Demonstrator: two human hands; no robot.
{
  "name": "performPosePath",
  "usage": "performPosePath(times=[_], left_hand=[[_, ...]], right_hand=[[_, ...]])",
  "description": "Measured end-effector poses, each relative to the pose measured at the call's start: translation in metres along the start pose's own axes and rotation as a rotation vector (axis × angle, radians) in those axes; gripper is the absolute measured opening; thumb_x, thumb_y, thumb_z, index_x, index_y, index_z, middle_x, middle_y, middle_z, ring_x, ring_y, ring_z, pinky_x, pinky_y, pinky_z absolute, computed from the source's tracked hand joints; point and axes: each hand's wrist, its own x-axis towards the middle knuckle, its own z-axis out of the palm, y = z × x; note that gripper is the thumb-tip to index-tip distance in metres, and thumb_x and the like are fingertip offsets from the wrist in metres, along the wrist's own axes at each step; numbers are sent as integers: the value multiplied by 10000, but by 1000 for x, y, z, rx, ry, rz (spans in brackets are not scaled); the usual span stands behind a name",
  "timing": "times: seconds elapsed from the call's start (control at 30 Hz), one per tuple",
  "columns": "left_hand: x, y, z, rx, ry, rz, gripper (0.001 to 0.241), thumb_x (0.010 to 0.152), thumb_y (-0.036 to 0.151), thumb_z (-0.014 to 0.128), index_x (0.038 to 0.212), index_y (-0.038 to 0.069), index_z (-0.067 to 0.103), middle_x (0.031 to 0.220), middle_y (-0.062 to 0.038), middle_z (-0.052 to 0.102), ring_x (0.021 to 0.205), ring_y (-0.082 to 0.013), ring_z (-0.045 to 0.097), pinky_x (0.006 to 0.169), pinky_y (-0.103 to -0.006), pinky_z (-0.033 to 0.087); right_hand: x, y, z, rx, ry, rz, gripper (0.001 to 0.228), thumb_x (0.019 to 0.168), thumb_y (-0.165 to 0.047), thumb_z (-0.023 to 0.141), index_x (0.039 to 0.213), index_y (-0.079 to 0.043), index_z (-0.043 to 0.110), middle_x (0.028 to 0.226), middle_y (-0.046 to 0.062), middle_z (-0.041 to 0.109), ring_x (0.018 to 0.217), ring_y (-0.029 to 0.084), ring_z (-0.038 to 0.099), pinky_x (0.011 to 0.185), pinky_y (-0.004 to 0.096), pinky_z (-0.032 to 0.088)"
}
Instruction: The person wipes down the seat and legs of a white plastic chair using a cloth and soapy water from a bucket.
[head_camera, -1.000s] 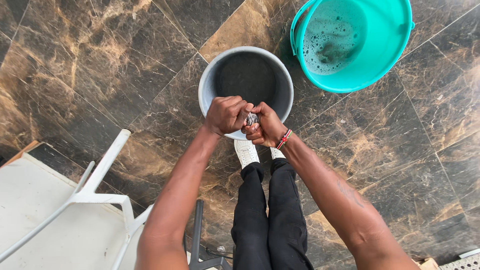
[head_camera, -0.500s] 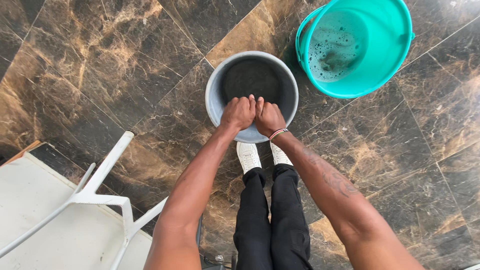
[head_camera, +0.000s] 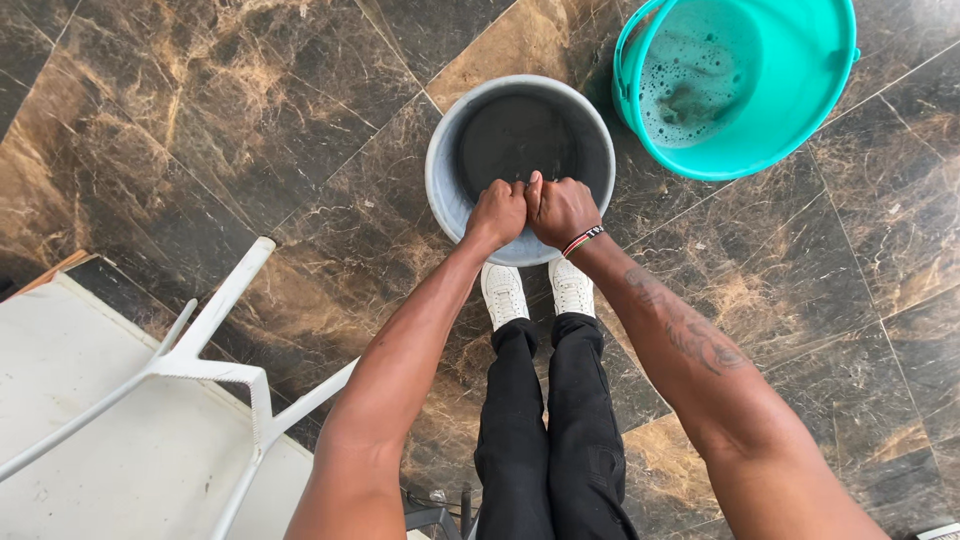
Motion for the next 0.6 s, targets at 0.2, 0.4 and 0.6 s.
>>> performPosePath(times=[0.2,0.4,0.6], left_hand=[[10,-19,1,-26,-24,37,432,969,201,383,1156,-89,643,1042,-384,684,981,-571,668,795,-631,611],[-13,8,-7,-330,142,11,537,991,287,311,694,39,683,599,-226,672,655,-385,717,575,-489,551],[4,-6,-14,-628,301,-24,413,1006,426,462,781,138,655,592,-105,639,540,-210,656,557,-337,566]], right_hand=[[6,-14,-16,-74,34,-110,678,1077,-388,303,633,-58,695,639,289,668,679,528,700,676,598,546],[14,-19,-22,-122,111,-168,629,1076,-380,327,667,-79,697,622,251,670,655,491,712,654,580,554],[16,-24,-40,319,8,-63,435,1087,-471,473,981,-76,622,752,305,645,785,539,669,673,636,464]])
